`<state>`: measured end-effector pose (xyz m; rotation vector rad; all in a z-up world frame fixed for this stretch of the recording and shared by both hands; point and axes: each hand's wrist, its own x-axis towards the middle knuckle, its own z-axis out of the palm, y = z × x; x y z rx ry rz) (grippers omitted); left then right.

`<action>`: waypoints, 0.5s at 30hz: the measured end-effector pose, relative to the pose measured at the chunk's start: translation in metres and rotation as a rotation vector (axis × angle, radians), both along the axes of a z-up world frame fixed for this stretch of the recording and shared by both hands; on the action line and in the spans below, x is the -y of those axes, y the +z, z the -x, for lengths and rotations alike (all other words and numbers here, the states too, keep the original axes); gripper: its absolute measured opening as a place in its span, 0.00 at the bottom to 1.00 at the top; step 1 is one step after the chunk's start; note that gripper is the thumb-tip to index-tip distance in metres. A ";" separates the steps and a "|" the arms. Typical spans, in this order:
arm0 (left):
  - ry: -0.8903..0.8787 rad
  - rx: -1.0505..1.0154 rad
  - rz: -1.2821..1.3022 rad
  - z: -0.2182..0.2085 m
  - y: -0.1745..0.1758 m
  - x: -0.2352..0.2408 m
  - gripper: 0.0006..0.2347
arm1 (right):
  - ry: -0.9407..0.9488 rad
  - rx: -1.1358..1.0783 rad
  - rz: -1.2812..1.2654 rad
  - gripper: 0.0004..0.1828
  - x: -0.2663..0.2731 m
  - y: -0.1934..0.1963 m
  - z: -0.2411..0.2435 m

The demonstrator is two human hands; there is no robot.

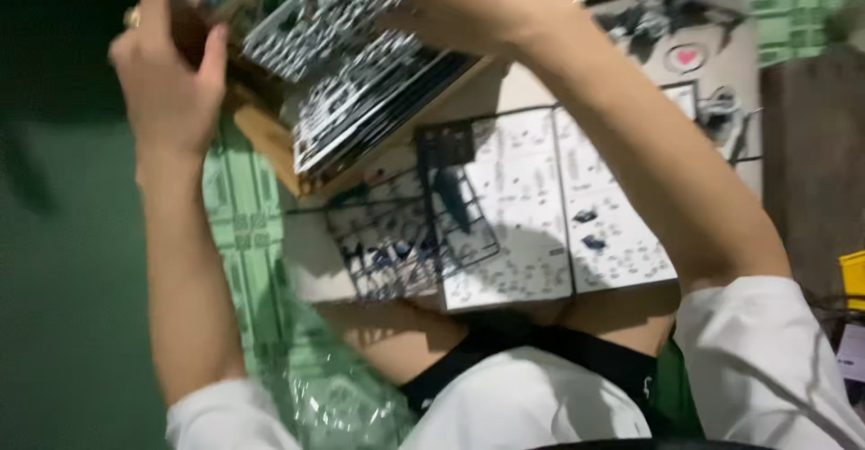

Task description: The person sits on the floor and uses blue nippers to cut small plastic parts from sprues of a model kit. They refer to an instruction manual, trim excess plastic from the parts, and place them on the manual.

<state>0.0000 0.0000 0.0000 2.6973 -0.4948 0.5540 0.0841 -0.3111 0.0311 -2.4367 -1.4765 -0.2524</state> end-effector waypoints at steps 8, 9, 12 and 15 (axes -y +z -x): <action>0.068 0.171 -0.014 0.030 0.015 0.038 0.21 | 0.099 -0.106 0.060 0.14 0.009 -0.007 -0.005; -0.043 0.112 0.064 0.037 0.023 0.046 0.04 | 0.116 -0.164 0.052 0.13 0.010 -0.004 -0.005; -0.135 -0.206 0.180 0.051 0.035 0.063 0.07 | 0.160 -0.148 0.040 0.12 0.011 -0.013 -0.011; -0.109 -0.312 0.251 0.053 0.032 0.069 0.14 | 0.072 -0.076 0.031 0.15 0.014 -0.018 -0.010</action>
